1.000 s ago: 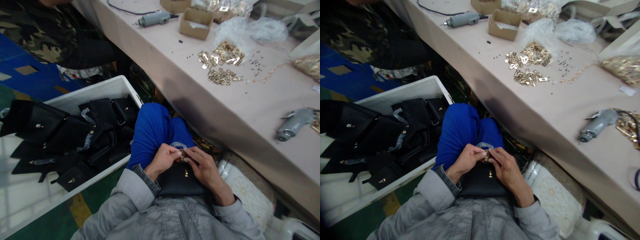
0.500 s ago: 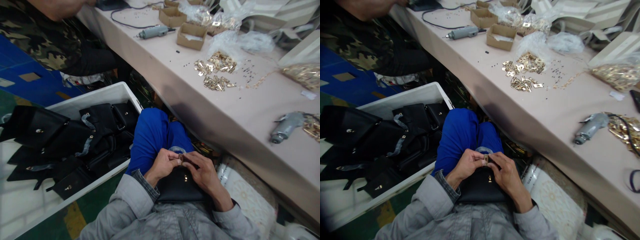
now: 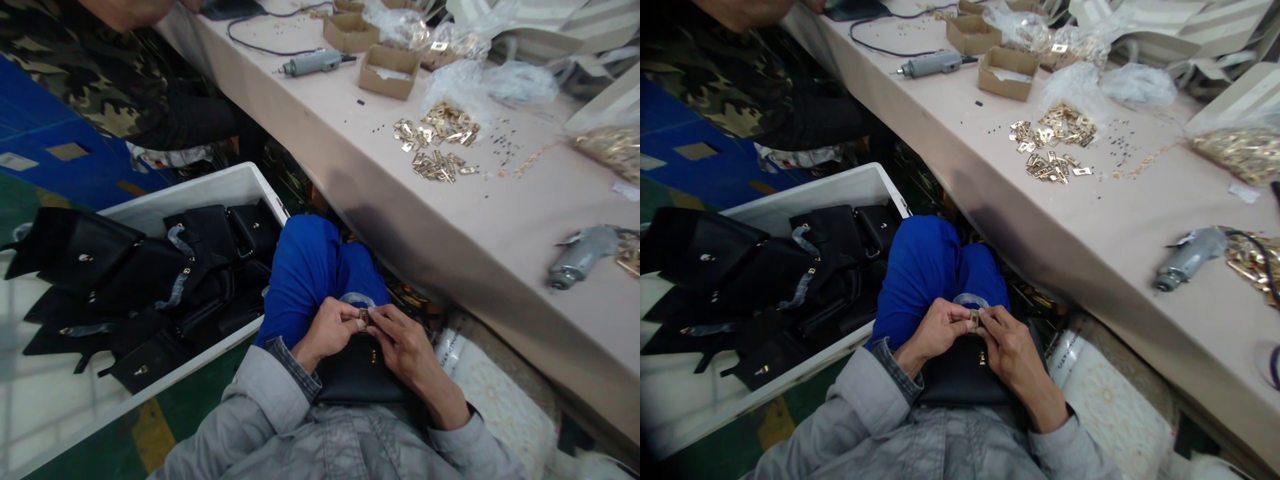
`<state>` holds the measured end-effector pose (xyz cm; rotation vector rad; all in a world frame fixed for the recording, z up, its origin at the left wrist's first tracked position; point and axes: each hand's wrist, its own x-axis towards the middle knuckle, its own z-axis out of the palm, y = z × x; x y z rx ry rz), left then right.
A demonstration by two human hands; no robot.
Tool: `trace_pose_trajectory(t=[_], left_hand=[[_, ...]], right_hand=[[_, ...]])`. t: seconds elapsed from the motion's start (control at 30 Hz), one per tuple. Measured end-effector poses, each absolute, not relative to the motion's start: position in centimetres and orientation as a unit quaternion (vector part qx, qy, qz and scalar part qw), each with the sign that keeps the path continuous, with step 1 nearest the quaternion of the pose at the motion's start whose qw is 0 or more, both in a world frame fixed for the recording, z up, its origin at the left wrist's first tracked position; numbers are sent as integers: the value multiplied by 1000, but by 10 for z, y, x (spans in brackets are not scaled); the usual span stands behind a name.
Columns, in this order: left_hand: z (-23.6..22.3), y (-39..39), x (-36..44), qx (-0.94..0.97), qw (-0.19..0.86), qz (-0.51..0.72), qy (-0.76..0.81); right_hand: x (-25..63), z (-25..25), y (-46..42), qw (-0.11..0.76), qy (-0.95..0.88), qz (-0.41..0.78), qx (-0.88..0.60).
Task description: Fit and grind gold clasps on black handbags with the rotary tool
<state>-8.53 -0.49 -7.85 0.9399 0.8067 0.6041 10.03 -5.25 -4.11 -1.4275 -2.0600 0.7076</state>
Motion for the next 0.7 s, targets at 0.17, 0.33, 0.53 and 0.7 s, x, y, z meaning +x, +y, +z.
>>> trace_pose_trajectory(t=[0.17, 0.33, 0.53, 0.7], left_hand=[[-81, -5, -84, 422, 757, 281, 411], [-83, -6, -83, 399, 764, 290, 416], [-82, -7, -83, 372, 778, 293, 413], [-84, -7, -83, 380, 777, 289, 410]], right_hand=[[103, -42, -52, 292, -745, 278, -531], [104, -43, -51, 295, -741, 288, -530], [104, -42, -51, 297, -740, 286, -531], [104, -41, -51, 287, -731, 312, -534]])
